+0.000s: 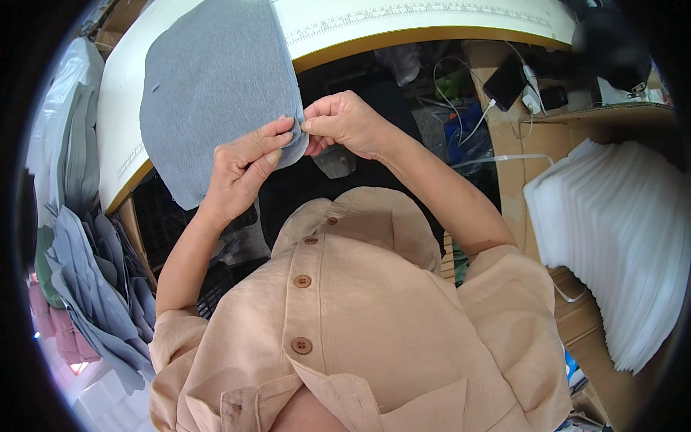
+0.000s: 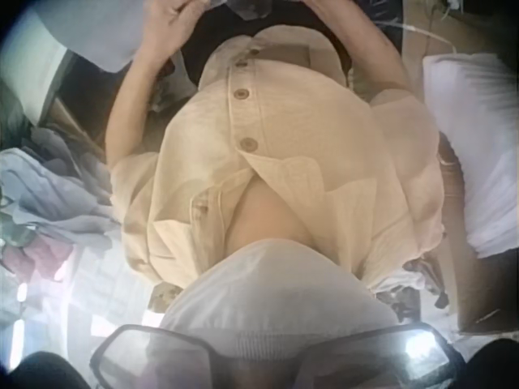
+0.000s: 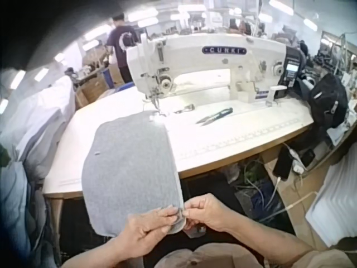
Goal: Sewing a fabric sleeve for electronic devices using an industrial sewing machine.
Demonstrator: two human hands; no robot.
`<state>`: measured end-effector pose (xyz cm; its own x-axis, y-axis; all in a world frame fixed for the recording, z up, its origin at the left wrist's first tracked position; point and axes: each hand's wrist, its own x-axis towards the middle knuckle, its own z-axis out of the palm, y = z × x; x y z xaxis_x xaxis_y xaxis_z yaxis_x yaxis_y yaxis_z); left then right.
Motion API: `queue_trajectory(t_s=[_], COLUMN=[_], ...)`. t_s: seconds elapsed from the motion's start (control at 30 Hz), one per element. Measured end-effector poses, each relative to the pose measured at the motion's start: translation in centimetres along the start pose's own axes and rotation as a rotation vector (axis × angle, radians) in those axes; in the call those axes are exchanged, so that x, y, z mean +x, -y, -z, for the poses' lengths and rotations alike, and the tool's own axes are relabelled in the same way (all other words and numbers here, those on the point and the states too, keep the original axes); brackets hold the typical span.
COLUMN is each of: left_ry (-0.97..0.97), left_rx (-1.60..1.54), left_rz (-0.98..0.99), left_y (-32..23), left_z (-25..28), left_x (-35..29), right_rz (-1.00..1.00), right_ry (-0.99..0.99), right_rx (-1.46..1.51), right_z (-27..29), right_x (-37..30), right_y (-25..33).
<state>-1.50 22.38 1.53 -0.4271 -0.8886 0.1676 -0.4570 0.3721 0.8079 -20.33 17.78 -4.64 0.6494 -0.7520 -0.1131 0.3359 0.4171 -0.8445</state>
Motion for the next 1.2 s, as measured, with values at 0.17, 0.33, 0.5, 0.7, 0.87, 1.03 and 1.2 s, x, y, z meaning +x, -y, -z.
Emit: queue_trajectory(t_s=[0.17, 0.33, 0.5, 0.7, 0.87, 1.03, 1.2], left_ry=[0.003, 0.001, -0.009, -0.044, -0.337, -0.402, -0.289], left_rx=[0.034, 0.366, 0.566, 0.613, 0.803, 0.786, 0.781], left_rz=[-0.051, -0.234, -0.362, -0.414, -0.477, -0.523, -0.582], left_y=[-0.2, -0.7, -0.6, -0.4, 0.1, -0.5, -1.3], left_z=[-0.1, -0.8, -1.2, -1.9, -3.0, -1.8, -0.1], left_x=[0.0, -0.2, -0.2, -0.5, -1.0, -0.7, -0.1], right_rz=[0.013, 0.020, -0.049, -0.140, -0.164, -0.220, -0.230], right_ry=[0.010, 0.017, 0.068, 0.110, 0.088, 0.060, 0.046], right_rx=[-0.086, -0.125, 0.072, 0.012, 0.076, 0.247, 0.051], right_z=[0.3, 0.2, 0.2, 0.5, -0.8, -1.6, -1.7], right_x=[0.1, 0.1, 0.1, 0.4, 0.3, 0.5, 2.5], right_y=[0.0, 0.6, 1.3, 1.9, 2.7, 2.6, 4.9])
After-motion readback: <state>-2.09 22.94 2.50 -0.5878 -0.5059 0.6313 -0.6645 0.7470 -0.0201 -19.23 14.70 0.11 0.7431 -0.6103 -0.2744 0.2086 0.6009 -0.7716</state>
